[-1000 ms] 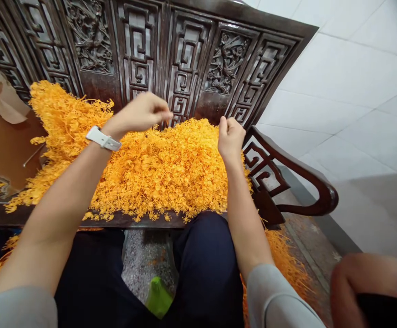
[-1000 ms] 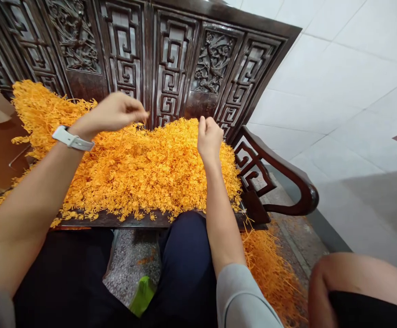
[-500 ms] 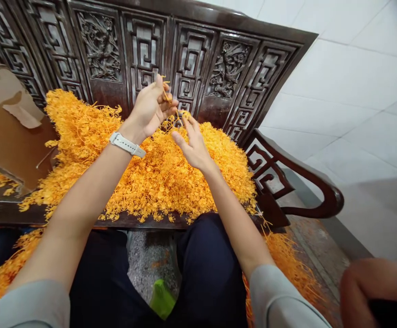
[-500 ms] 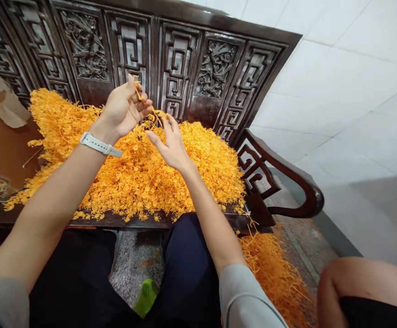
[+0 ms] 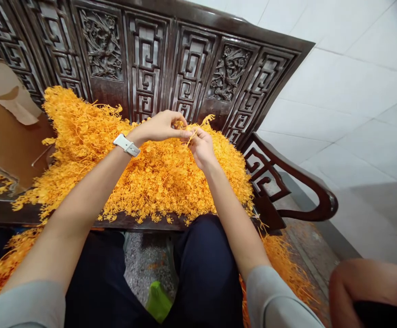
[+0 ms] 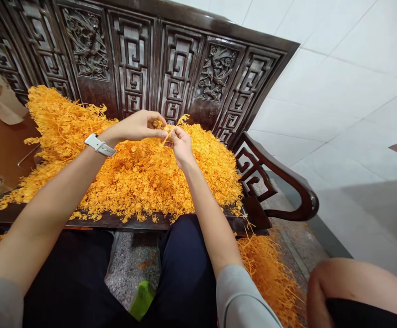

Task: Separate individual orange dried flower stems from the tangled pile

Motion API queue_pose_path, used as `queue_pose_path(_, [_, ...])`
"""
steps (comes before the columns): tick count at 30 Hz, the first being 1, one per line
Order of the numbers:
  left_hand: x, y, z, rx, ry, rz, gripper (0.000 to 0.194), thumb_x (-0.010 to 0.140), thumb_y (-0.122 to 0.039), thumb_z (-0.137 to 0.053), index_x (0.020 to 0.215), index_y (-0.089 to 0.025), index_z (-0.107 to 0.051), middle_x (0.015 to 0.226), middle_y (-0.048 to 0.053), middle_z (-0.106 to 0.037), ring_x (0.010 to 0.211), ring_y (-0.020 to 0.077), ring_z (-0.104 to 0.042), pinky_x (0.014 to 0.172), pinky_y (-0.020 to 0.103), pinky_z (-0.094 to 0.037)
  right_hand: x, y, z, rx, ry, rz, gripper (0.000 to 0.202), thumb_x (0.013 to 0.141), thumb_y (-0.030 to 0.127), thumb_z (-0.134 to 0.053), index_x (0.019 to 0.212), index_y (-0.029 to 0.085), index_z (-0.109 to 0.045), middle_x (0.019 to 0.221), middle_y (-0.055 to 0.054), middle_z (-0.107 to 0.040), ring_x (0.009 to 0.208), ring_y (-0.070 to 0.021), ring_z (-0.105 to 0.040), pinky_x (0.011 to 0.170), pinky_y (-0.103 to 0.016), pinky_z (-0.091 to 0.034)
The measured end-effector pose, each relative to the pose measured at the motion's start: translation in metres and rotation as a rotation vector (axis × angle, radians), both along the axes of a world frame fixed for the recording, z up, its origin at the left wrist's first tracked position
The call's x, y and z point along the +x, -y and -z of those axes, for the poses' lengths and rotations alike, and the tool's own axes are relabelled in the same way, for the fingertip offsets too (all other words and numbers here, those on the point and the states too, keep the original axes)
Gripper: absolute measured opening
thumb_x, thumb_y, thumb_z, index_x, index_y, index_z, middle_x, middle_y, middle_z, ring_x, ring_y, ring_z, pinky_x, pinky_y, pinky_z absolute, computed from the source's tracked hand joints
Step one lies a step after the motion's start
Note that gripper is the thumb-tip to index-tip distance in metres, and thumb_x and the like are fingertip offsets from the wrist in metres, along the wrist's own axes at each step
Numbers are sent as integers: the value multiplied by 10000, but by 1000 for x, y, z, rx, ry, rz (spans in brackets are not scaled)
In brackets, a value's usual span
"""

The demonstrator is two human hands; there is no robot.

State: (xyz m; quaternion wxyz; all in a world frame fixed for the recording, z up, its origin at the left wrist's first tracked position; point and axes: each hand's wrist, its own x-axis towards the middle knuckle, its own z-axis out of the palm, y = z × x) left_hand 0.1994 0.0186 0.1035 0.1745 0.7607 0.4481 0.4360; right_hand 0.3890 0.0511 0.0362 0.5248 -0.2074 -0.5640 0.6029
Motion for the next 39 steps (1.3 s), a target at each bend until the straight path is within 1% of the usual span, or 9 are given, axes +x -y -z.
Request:
queue_pose_path(4, [10, 4, -4, -9, -260, -33, 264, 878, -386, -765, 1026, -170, -732, 913, 57, -708, 835, 203, -612, 819, 353, -461, 1, -2, 1, 0, 48, 55, 218, 836, 352, -828, 834, 235, -644, 721, 41, -575, 604, -91, -482, 598, -235, -408])
queue_pose_path(9, [8, 1, -6, -89, -135, -98, 137, 960, -282, -674, 888, -166, -682, 725, 24, -626, 674, 164, -558, 712, 335, -431, 5, 2, -6, 86, 265, 63, 353, 893, 560, -751, 848, 243, -601, 668, 47, -452, 577, -110, -303, 552, -267, -259])
queue_pose_path(18, [7, -5, 0, -296, 189, -169, 136, 1021, -196, -569, 884, -200, -565, 741, 44, -648, 561, 125, -466, 596, 287, -344, 10, -18, 15, 687, 605, 444, 242, 801, 241, -640, 1043, 250, -644, 1081, -82, -652, 1046, -267, -614, 978, -469, -505])
queue_pose_path(21, [0, -1, -5, -307, 148, -157, 177, 1029, -243, -589, 858, -201, -577, 722, 40, -614, 564, 133, -454, 589, 299, -328, 13, -23, 18, 592, 520, 461, 323, 830, 224, -591, 1149, 267, -624, 1038, -64, -690, 980, -246, -639, 931, -449, -516])
queue_pose_path(28, [-33, 2, -12, -214, 142, -128, 450, 1001, -579, -698, 768, -218, -565, 646, -19, -371, 582, 122, -299, 573, 313, -243, 34, -35, 14, 280, 267, 618, 96, 903, 355, -595, 902, 259, -601, 833, -16, -648, 775, -173, -584, 820, -381, -504])
queue_pose_path(31, [-41, -6, -12, -122, 417, -177, 576, 942, -792, -637, 812, -248, -501, 706, -3, -421, 642, 136, -316, 582, 315, -258, 36, -28, 12, 167, 280, 467, 380, 892, 631, -677, 978, 262, -643, 998, -56, -703, 916, -203, -642, 906, -415, -536])
queue_pose_path(34, [-40, -15, -11, -77, 548, -212, 699, 851, -965, -525, 879, -268, -485, 721, 8, -490, 729, 168, -439, 628, 323, -294, 28, -11, 7, -44, 208, 66, 713, 866, 905, -514, 1084, 247, -678, 1155, -121, -739, 1029, -257, -698, 949, -467, -582])
queue_pose_path(37, [-36, -23, -8, -81, 593, -248, 784, 812, -1044, -399, 921, -273, -492, 712, 14, -541, 781, 186, -514, 665, 329, -319, 15, 10, 2, -32, 125, -220, 861, 816, 960, -527, 1296, 256, -645, 1378, -144, -695, 1173, -292, -699, 1033, -501, -598])
queue_pose_path(39, [-31, -27, -5, -109, 654, -262, 810, 786, -1067, -366, 920, -281, -506, 738, 32, -596, 800, 205, -561, 651, 335, -331, 6, 21, -1, 69, 140, -248, 936, 737, 888, -731, 1445, 300, -561, 1507, -130, -623, 1243, -302, -676, 1071, -510, -600])
